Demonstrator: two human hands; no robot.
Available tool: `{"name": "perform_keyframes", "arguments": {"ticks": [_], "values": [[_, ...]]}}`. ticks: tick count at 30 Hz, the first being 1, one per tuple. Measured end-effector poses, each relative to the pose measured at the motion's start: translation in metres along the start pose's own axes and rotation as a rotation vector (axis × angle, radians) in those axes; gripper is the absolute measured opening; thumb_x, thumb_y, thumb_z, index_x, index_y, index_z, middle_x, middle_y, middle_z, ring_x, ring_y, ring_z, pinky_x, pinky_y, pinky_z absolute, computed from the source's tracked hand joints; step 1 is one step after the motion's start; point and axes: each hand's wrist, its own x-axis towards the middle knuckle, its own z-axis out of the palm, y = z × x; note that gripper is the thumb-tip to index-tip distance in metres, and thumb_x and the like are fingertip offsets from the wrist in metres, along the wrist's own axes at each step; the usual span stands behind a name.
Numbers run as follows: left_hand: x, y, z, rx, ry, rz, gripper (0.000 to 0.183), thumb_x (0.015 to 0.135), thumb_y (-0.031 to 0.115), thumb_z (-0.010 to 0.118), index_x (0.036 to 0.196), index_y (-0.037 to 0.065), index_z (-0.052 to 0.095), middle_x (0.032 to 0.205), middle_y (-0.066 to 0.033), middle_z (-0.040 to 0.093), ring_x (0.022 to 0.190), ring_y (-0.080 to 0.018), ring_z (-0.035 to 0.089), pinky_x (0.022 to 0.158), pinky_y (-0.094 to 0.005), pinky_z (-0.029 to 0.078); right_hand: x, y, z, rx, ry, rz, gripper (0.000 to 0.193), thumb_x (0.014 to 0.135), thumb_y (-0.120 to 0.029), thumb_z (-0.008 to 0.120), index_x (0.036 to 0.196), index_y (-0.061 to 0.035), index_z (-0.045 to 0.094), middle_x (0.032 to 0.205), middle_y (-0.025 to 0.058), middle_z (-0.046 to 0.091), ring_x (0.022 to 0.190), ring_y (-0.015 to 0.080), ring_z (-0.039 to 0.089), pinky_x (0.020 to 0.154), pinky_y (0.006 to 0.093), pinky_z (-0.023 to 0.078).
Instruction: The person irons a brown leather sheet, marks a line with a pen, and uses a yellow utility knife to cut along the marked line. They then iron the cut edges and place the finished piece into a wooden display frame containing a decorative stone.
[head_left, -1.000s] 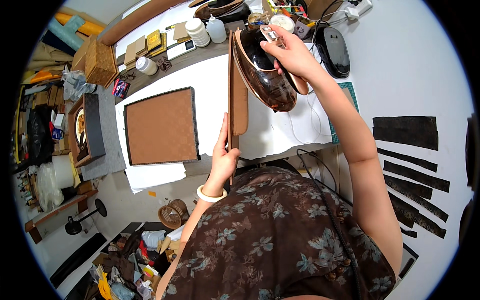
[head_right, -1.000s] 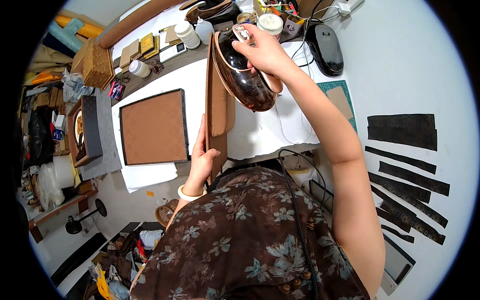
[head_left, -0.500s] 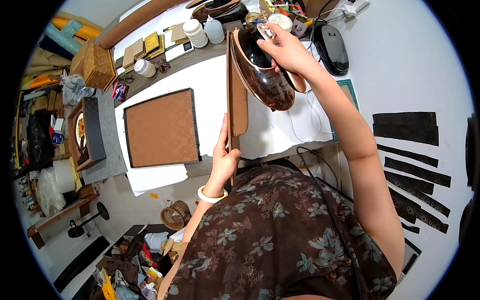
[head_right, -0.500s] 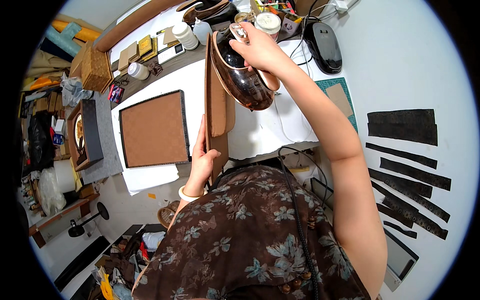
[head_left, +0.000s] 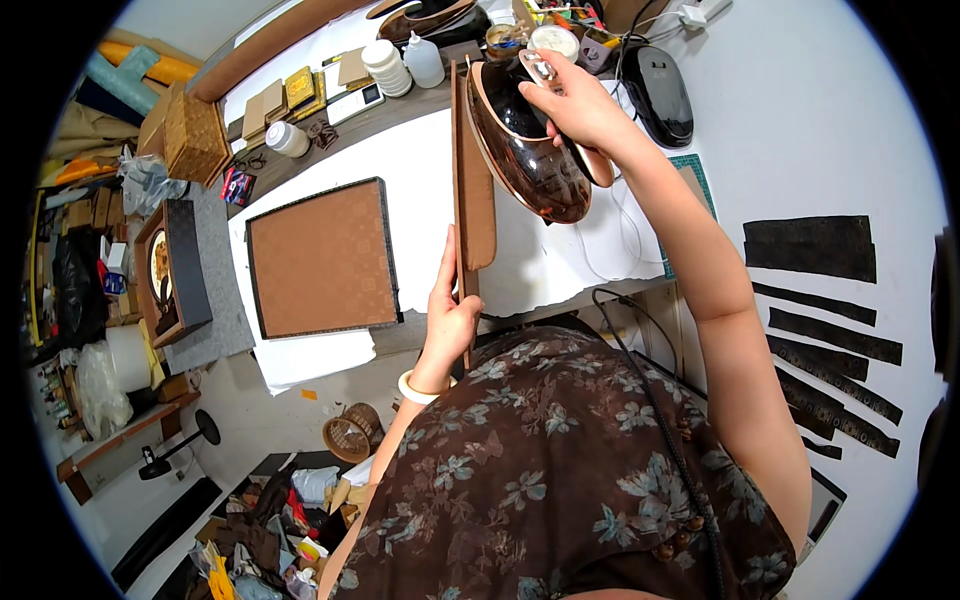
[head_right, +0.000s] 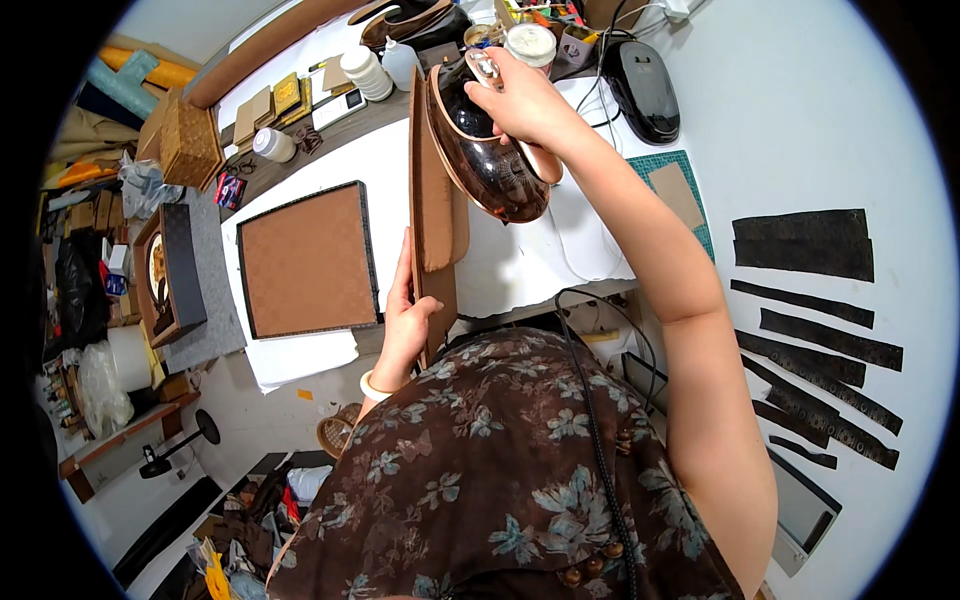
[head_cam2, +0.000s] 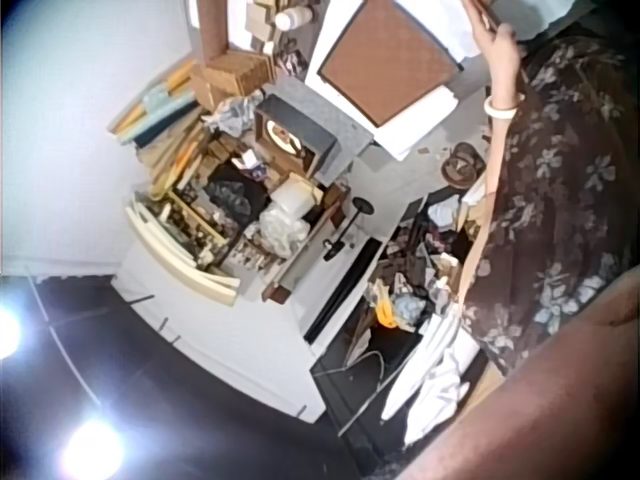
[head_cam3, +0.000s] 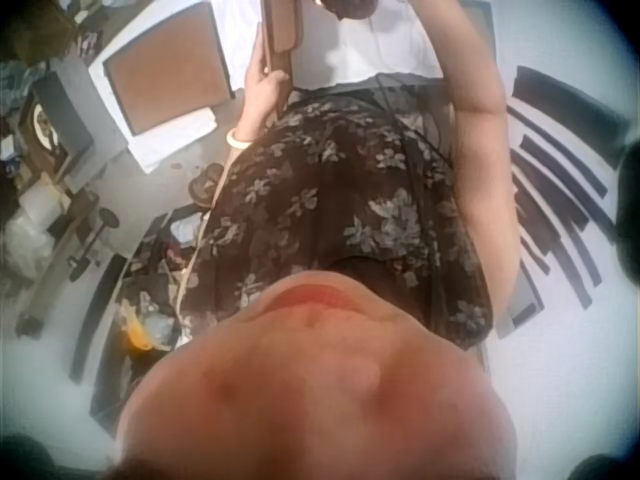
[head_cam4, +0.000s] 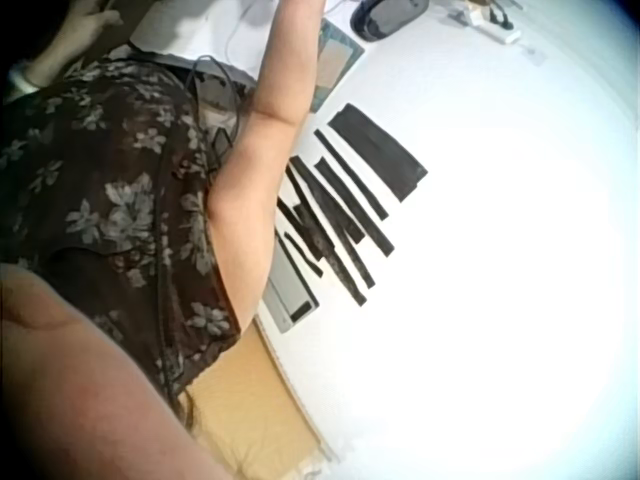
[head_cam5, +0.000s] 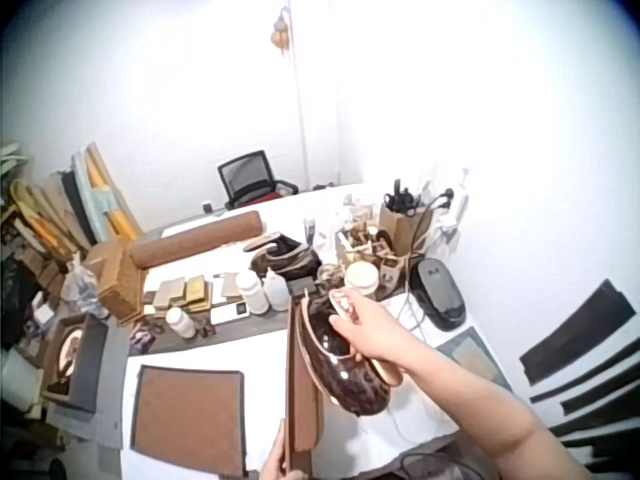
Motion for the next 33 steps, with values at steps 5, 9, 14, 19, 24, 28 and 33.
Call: {"name": "perform_keyframes", "arguments": {"ticks": [5, 9, 14, 19, 24, 28, 33], "values": [[0.002, -0.005, 0.0, 0.018, -0.002, 0.021, 0.106, 0.067, -0.016, 0.044, 0.166, 0.013, 0.021, 0.168, -0.0096, 0.027, 0.152, -0.0218, 0.031, 0.119, -0.0312, 0.031, 0.001, 0.01, 0.003, 0.06, 0.033, -0.065, 0.068, 0.098, -0.025, 0.067, 0.154, -0.0013, 0.036, 0.097, 0.0108, 0.064, 0.056, 0.0104, 0.058, 0.048, 0.0278, 0.051], [0.003, -0.01, -0.001, 0.013, 0.0, 0.034, 0.106, 0.067, -0.017, 0.043, 0.166, 0.015, 0.022, 0.168, -0.0095, 0.028, 0.151, -0.0214, 0.033, 0.118, -0.0307, 0.031, 0.011, 0.011, 0.003, 0.058, 0.028, -0.048, 0.065, 0.099, -0.025, 0.066, 0.153, -0.0016, 0.038, 0.098, 0.0111, 0.064, 0.055, 0.0103, 0.057, 0.047, 0.0277, 0.051], [0.0, -0.004, 0.0, -0.015, 0.01, 0.006, 0.105, 0.067, -0.017, 0.043, 0.166, 0.015, 0.022, 0.167, -0.0094, 0.029, 0.15, -0.0211, 0.034, 0.118, -0.0306, 0.031, 0.011, 0.009, 0.006, 0.05, 0.045, -0.034, 0.065, 0.099, -0.024, 0.066, 0.153, -0.0023, 0.037, 0.097, 0.011, 0.063, 0.056, 0.0104, 0.057, 0.047, 0.0278, 0.051], [0.0, -0.003, 0.0, -0.03, -0.003, 0.003, 0.105, 0.067, -0.017, 0.043, 0.166, 0.015, 0.022, 0.167, -0.0092, 0.029, 0.15, -0.0213, 0.034, 0.118, -0.0308, 0.031, 0.013, 0.005, 0.007, 0.052, 0.06, -0.006, 0.065, 0.099, -0.024, 0.066, 0.153, -0.0028, 0.037, 0.095, 0.0107, 0.064, 0.057, 0.0106, 0.057, 0.047, 0.0281, 0.051], [0.0, -0.004, -0.001, 0.01, 0.006, 0.018, 0.105, 0.07, -0.019, 0.04, 0.166, 0.018, 0.022, 0.168, -0.0114, 0.029, 0.148, -0.0192, 0.035, 0.108, -0.0232, 0.036, 0.018, 0.001, 0.005, 0.029, 0.043, -0.016, 0.068, 0.098, -0.025, 0.067, 0.155, -0.0034, 0.035, 0.095, 0.0102, 0.063, 0.057, 0.0108, 0.057, 0.047, 0.0283, 0.051], [0.0, 0.001, 0.001, -0.056, -0.004, -0.032, 0.105, 0.067, -0.017, 0.043, 0.166, 0.015, 0.023, 0.168, -0.0087, 0.029, 0.149, -0.0207, 0.036, 0.117, -0.0304, 0.032, 0.027, 0.01, 0.003, 0.068, 0.068, -0.032, 0.069, 0.097, -0.024, 0.065, 0.153, 0.0007, 0.035, 0.089, 0.0107, 0.066, 0.055, 0.0119, 0.058, 0.047, 0.0301, 0.052], [0.001, -0.006, 0.002, 0.022, 0.008, 0.014, 0.106, 0.068, -0.017, 0.043, 0.166, 0.016, 0.023, 0.167, -0.0082, 0.03, 0.148, -0.0205, 0.037, 0.116, -0.0298, 0.034, 0.034, 0.009, 0.002, 0.071, 0.077, -0.01, 0.068, 0.098, -0.025, 0.067, 0.154, -0.0032, 0.036, 0.097, 0.0103, 0.064, 0.058, 0.0109, 0.057, 0.048, 0.0289, 0.051]]}}
